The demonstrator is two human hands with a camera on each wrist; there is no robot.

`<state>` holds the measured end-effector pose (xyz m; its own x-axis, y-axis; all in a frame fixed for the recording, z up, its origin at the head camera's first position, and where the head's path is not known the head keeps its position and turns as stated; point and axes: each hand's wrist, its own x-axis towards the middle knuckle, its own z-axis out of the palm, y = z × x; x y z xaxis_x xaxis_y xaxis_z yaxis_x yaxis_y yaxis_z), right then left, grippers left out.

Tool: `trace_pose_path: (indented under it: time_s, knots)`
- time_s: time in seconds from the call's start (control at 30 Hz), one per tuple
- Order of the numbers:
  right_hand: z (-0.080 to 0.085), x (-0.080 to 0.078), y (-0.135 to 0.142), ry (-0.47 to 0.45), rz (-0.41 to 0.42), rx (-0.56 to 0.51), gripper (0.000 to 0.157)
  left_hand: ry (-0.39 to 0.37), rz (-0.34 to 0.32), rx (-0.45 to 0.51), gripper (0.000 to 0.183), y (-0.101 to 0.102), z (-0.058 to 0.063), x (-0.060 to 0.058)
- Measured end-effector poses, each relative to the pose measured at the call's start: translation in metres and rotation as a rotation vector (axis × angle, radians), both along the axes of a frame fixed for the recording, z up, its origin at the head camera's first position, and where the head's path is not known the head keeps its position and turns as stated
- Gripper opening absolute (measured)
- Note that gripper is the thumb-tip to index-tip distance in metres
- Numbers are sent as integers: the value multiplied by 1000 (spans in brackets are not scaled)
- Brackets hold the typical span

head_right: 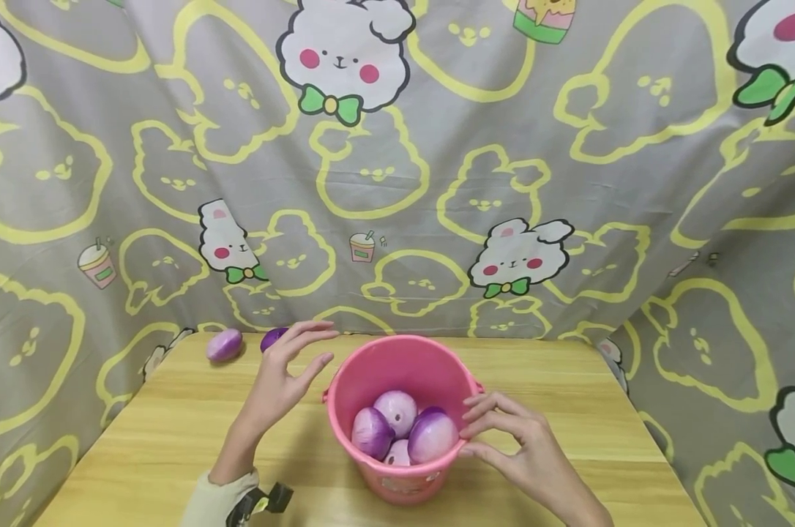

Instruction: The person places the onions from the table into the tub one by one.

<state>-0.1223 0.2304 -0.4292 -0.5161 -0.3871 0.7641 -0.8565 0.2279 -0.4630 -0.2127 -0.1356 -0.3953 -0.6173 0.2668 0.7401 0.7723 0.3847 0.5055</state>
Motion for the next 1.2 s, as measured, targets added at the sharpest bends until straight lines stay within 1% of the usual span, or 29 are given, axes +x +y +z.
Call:
trace_pose_path:
  time_s: [0.2, 0.33, 0.5, 0.83, 1.03, 1.2]
  knots:
    - [0, -1, 0, -1, 7, 1, 43, -7, 33, -24, 30, -7, 1, -5]
    - [0, 0, 0, -4, -1, 5, 43, -8, 37, -34, 29, -9, 1, -7]
    - [0, -1, 0, 8, 4, 6, 42, 3, 43, -43, 29, -12, -2, -11]
    - [-1, 0, -1, 17, 4, 7, 41, 34, 93, -52, 32, -20, -5, -17]
    - [-1, 1, 0, 11, 2, 10, 42, 29, 124, -43, 32, -25, -10, -21]
    - [1, 0, 0, 13, -2, 14, 42, 53, 144, -36, 32, -27, -15, -28]
